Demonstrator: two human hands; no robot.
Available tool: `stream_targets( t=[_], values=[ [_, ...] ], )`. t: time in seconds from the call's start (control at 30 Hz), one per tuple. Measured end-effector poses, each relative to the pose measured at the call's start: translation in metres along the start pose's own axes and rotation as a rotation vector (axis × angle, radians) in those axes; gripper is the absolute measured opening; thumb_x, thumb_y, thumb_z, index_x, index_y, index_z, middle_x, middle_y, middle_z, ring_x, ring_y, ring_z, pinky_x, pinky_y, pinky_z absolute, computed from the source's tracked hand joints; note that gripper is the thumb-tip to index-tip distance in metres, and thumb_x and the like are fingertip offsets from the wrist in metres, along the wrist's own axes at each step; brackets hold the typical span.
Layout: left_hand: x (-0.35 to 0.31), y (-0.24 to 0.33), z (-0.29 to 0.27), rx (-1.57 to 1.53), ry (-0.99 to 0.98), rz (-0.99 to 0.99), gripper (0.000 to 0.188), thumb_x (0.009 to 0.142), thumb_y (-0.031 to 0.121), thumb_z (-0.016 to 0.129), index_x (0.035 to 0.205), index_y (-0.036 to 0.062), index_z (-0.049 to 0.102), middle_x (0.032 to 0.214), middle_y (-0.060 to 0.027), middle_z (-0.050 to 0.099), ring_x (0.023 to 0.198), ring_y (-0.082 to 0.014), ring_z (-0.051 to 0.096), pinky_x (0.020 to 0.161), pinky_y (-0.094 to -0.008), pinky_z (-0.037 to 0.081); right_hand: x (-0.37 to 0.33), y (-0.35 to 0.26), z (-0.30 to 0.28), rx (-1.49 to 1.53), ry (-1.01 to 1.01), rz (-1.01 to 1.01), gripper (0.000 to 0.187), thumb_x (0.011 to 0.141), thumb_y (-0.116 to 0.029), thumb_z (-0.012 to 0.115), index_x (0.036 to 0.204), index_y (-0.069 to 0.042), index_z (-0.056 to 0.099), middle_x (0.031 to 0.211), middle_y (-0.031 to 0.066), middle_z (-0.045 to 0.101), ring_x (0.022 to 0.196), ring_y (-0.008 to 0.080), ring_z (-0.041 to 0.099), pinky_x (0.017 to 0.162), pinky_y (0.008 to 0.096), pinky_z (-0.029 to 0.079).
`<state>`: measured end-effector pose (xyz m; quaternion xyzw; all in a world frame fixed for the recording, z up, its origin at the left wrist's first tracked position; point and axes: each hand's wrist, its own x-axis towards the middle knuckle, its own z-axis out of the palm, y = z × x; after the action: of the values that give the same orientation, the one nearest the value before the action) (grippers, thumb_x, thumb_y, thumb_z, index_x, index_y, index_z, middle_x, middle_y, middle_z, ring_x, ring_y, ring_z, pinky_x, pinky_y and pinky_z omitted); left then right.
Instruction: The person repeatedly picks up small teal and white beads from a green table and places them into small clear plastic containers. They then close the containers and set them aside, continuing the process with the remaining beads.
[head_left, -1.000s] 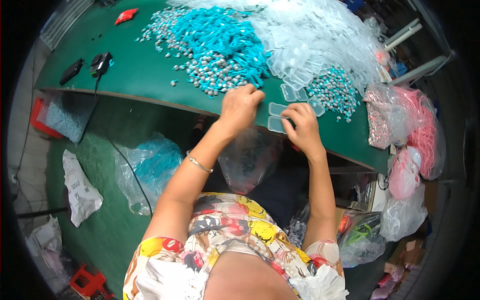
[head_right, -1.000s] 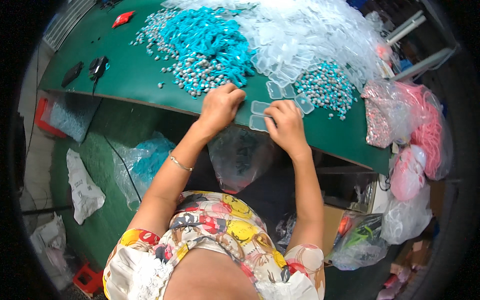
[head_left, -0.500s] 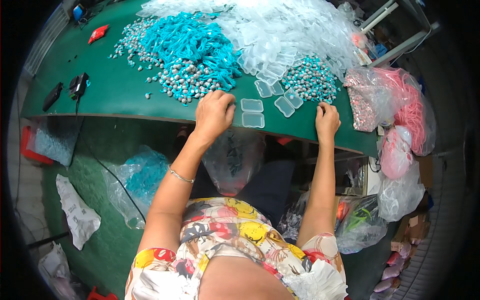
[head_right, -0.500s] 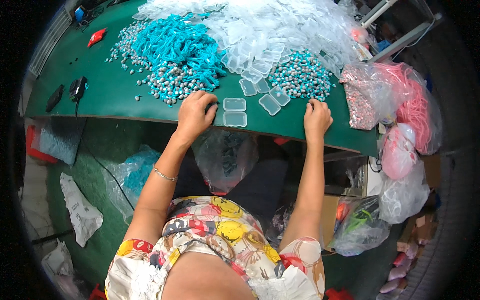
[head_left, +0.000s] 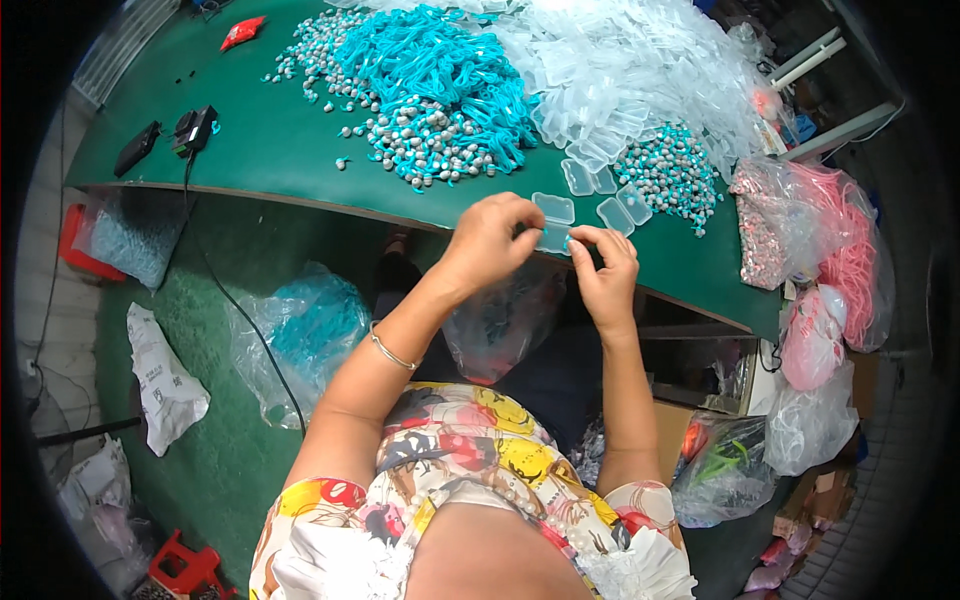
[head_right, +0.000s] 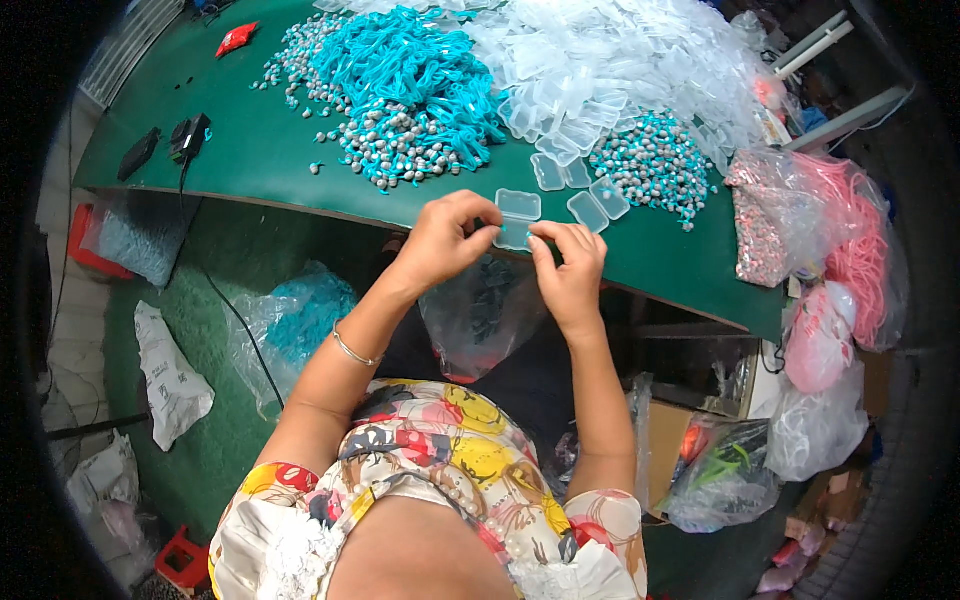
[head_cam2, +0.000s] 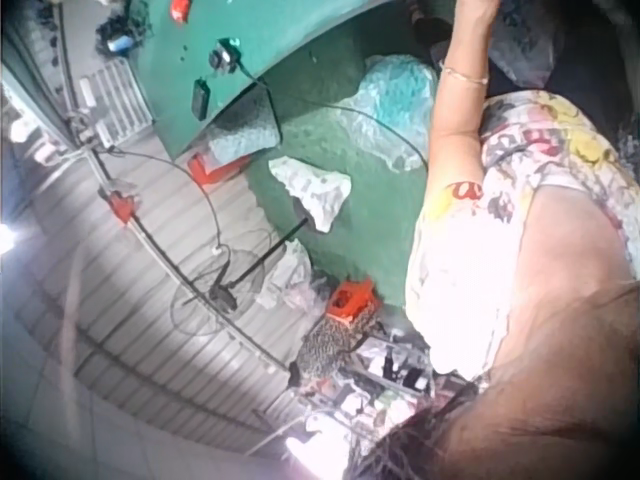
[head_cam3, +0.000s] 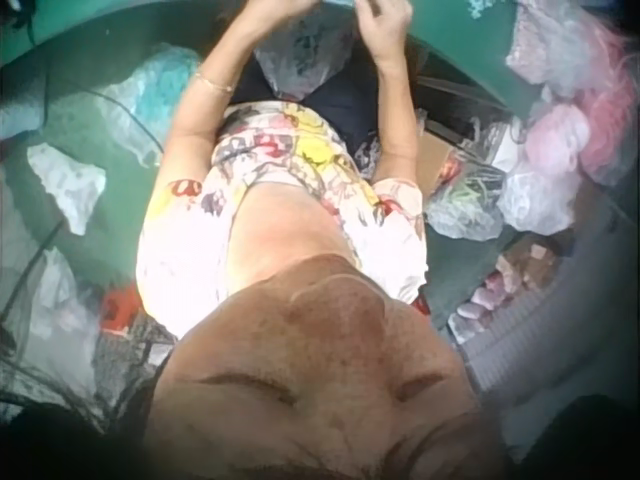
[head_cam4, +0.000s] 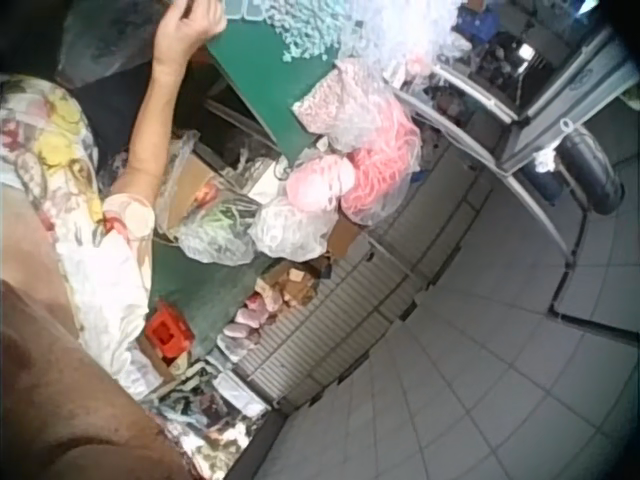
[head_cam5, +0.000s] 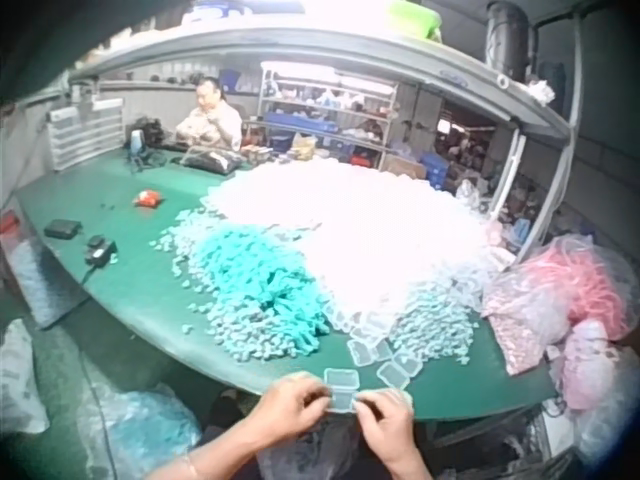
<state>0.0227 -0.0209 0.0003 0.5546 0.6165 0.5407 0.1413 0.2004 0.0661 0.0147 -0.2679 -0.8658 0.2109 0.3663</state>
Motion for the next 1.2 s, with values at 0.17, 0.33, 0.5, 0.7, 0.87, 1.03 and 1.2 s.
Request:
stream_targets(
  t=[0.17,0.33,0.5,0.7,0.87,1.03,1.2],
  values=[
    [0.000,0.006,0.009,0.243,-0.041,0.106,0.008,0.075,0.006,0.071,0.082,0.0071,0.069,0.083,-0.0096,0.065,0.083,-0.0329,0.063,0.077,-0.0432,0.051,-0.007,0.007,0.025,-0.094,0.062,-0.055,0.011,0.081,-0.013,0.074,0.090,-0.012,0.068,0.094,0.0016,0.068,0.098,0.0240,0.060,0.092,0.0401,0.036],
    [-0.002,-0.001,0.012,0.260,0.006,0.159,0.006,0.076,0.008,0.071,0.082,0.0064,0.069,0.088,-0.0105,0.062,0.087,-0.0322,0.061,0.076,-0.0444,0.049,-0.005,0.000,0.027,-0.273,0.073,-0.093,0.010,0.082,-0.014,0.073,0.090,-0.011,0.068,0.097,0.0039,0.064,0.100,0.0259,0.058,0.091,0.0420,0.036],
    [-0.006,-0.006,0.008,0.236,-0.024,0.149,0.023,0.076,0.012,0.074,0.097,0.0068,0.067,0.094,-0.0126,0.060,0.090,-0.0341,0.060,0.077,-0.0442,0.049,-0.005,0.006,0.019,-0.220,0.052,-0.107,0.008,0.083,-0.013,0.071,0.090,-0.010,0.068,0.096,0.0052,0.063,0.097,0.0269,0.058,0.088,0.0417,0.038],
    [-0.008,0.000,0.002,0.276,-0.079,0.156,0.046,0.074,0.023,0.080,0.113,0.0082,0.062,0.098,-0.0107,0.058,0.093,-0.0331,0.059,0.080,-0.0451,0.048,0.016,0.011,0.011,-0.034,0.049,-0.092,0.005,0.086,-0.007,0.068,0.091,-0.005,0.067,0.094,0.0086,0.065,0.090,0.0298,0.060,0.081,0.0408,0.044],
    [-0.009,-0.004,0.004,0.315,-0.090,0.150,0.044,0.075,0.023,0.080,0.113,0.0086,0.062,0.098,-0.0104,0.057,0.094,-0.0318,0.058,0.081,-0.0444,0.047,0.064,0.009,0.027,0.000,-0.032,-0.101,0.008,0.084,-0.012,0.070,0.091,-0.008,0.069,0.089,0.0073,0.068,0.088,0.0284,0.063,0.078,0.0417,0.045],
    [-0.011,-0.005,0.005,0.325,-0.084,0.165,0.042,0.076,0.024,0.080,0.111,0.0088,0.062,0.096,-0.0101,0.057,0.094,-0.0317,0.057,0.081,-0.0446,0.046,0.096,0.010,0.056,-0.118,-0.210,-0.049,0.018,0.082,-0.022,0.074,0.097,-0.012,0.072,0.092,0.0055,0.069,0.092,0.0278,0.065,0.079,0.0442,0.045],
    [-0.010,-0.005,0.004,0.320,-0.094,0.160,0.042,0.076,0.025,0.080,0.110,0.0088,0.062,0.095,-0.0100,0.056,0.094,-0.0311,0.057,0.082,-0.0447,0.046,0.106,0.019,0.078,-0.275,-0.175,-0.038,0.021,0.082,-0.024,0.073,0.099,-0.012,0.072,0.093,0.0068,0.070,0.093,0.0298,0.066,0.081,0.0473,0.044]
  ],
)
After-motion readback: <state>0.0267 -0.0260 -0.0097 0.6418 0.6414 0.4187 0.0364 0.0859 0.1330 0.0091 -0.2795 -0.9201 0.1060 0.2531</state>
